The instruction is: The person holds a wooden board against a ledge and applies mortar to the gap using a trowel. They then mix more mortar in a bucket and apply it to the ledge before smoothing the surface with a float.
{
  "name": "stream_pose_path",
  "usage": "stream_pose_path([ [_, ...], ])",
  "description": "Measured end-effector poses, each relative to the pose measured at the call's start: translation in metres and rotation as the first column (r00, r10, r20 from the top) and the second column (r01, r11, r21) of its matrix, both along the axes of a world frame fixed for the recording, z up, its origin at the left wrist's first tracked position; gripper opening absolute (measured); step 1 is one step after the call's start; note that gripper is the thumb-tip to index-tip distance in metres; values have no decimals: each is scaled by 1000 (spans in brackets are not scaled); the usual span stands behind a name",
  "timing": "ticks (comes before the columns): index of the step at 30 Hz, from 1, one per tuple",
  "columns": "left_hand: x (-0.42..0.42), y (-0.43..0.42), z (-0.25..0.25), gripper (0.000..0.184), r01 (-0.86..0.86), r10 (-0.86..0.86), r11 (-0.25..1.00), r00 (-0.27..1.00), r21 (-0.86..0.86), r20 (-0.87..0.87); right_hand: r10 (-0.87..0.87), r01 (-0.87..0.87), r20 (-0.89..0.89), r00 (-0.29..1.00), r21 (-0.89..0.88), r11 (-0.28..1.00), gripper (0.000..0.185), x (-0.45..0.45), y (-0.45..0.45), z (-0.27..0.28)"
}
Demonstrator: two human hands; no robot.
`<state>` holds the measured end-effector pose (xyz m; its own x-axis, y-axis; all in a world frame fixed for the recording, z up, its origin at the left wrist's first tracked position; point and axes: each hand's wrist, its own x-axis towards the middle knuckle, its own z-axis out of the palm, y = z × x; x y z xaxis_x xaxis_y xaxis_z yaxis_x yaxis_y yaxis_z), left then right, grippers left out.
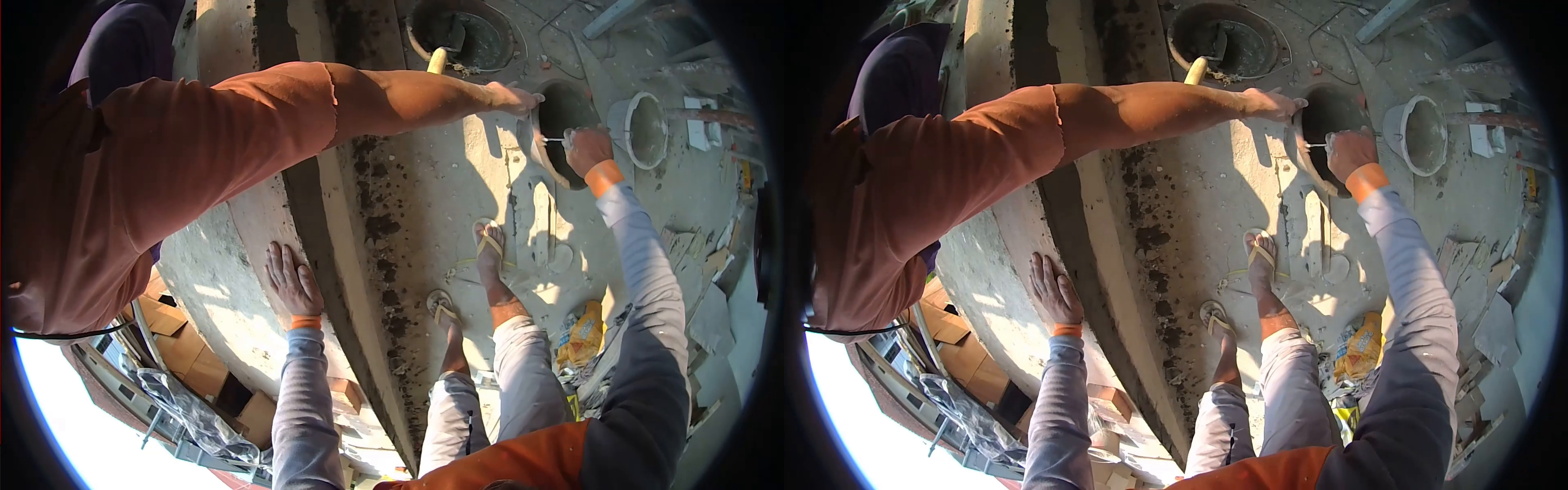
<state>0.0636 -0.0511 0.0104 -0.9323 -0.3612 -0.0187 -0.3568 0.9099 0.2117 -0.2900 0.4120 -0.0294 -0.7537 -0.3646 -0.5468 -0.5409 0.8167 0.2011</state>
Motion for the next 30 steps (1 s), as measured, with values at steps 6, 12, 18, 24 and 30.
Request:
stream_pose_path([
  [6, 3, -2, 4, 51, -26, 25, 999, 1000, 29, 14, -166, 167, 29, 986, -317, 934, 14, 31, -22, 59],
  [12, 5, -1, 6, 52, -27, 26, 999, 999, 17, 20, -56, 118, 112, 992, -691, 713, 13, 97, -39, 88],
  [18, 6, -1, 4, 51, -29, 28, 999, 1000, 26, 10, -71, 288, 344, 936, -637, 715, 19, 127, -90, 187],
  [24, 6, 2, 3, 51, -36, 37, 999, 999, 11, -1, 124, -152, -94, 988, -742, 652, 20, 102, -97, 227],
  [30, 2, 7, 6, 51, -22, 22, 1000, 999, 4, -39, 46, -586, -705, 708, -549, 596, 3, 55, -142, 273],
])
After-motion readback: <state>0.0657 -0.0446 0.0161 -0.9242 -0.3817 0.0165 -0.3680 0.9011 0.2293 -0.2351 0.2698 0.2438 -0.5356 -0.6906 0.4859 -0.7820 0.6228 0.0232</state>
